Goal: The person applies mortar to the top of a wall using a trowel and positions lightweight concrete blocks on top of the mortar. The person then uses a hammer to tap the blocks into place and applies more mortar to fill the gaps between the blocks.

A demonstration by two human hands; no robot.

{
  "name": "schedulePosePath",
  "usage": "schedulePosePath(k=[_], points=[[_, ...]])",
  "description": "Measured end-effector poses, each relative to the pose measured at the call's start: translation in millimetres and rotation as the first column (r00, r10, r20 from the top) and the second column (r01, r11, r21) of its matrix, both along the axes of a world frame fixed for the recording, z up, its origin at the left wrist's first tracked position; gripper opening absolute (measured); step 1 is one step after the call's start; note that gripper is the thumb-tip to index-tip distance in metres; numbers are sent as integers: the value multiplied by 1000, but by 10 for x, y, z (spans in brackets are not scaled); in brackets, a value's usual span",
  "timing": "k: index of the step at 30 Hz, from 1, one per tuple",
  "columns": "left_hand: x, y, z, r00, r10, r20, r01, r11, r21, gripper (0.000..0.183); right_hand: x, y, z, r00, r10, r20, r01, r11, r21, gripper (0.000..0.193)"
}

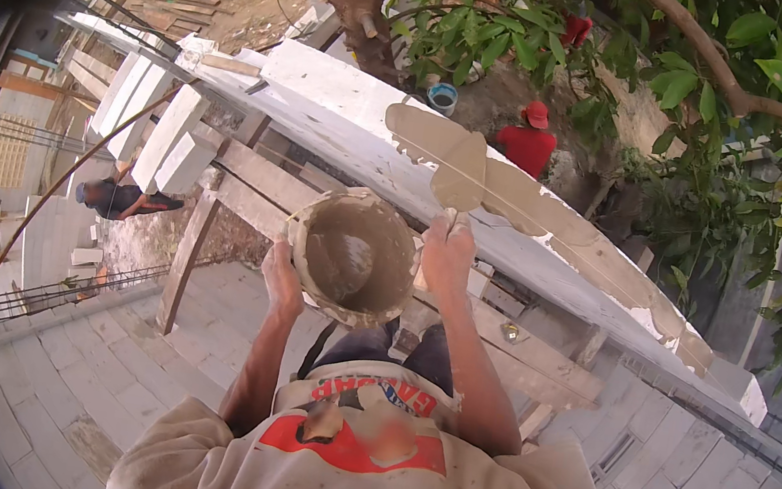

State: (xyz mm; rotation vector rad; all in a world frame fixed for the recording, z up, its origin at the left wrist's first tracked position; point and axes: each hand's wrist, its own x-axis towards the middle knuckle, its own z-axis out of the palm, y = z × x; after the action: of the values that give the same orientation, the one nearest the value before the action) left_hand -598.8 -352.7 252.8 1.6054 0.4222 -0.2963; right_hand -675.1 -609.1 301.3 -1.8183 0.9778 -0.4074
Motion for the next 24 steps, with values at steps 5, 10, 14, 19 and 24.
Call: schedulePosePath(k=[5, 10, 14, 19, 24], points=[[-35, -66, -17, 997, -69, -39, 71, 996, 45, 49, 820, 469, 198, 971, -195, 135, 34, 679, 734, 31], [-55, -160, 49, 998, -68, -21, 68, 996, 49, 46, 896, 475, 106, 974, 229, 1, -193, 818, 543, 35], [-109, -160, -75, 997, -77, -32, 78, 995, 56, 44, -278, 270, -221, 833, 494, -249, -501, 865, 42, 40], [-271, -503, 29, 956, -290, -38, 292, 934, 206, 58, -1122, 39, -204, 666, 476, -574, -633, 767, -100, 39], [-578, -1065, 443, 758, -647, 75, 600, 739, 306, 52, -1497, -13, -675, 318, 395, -862, -833, 550, -55, 25]])
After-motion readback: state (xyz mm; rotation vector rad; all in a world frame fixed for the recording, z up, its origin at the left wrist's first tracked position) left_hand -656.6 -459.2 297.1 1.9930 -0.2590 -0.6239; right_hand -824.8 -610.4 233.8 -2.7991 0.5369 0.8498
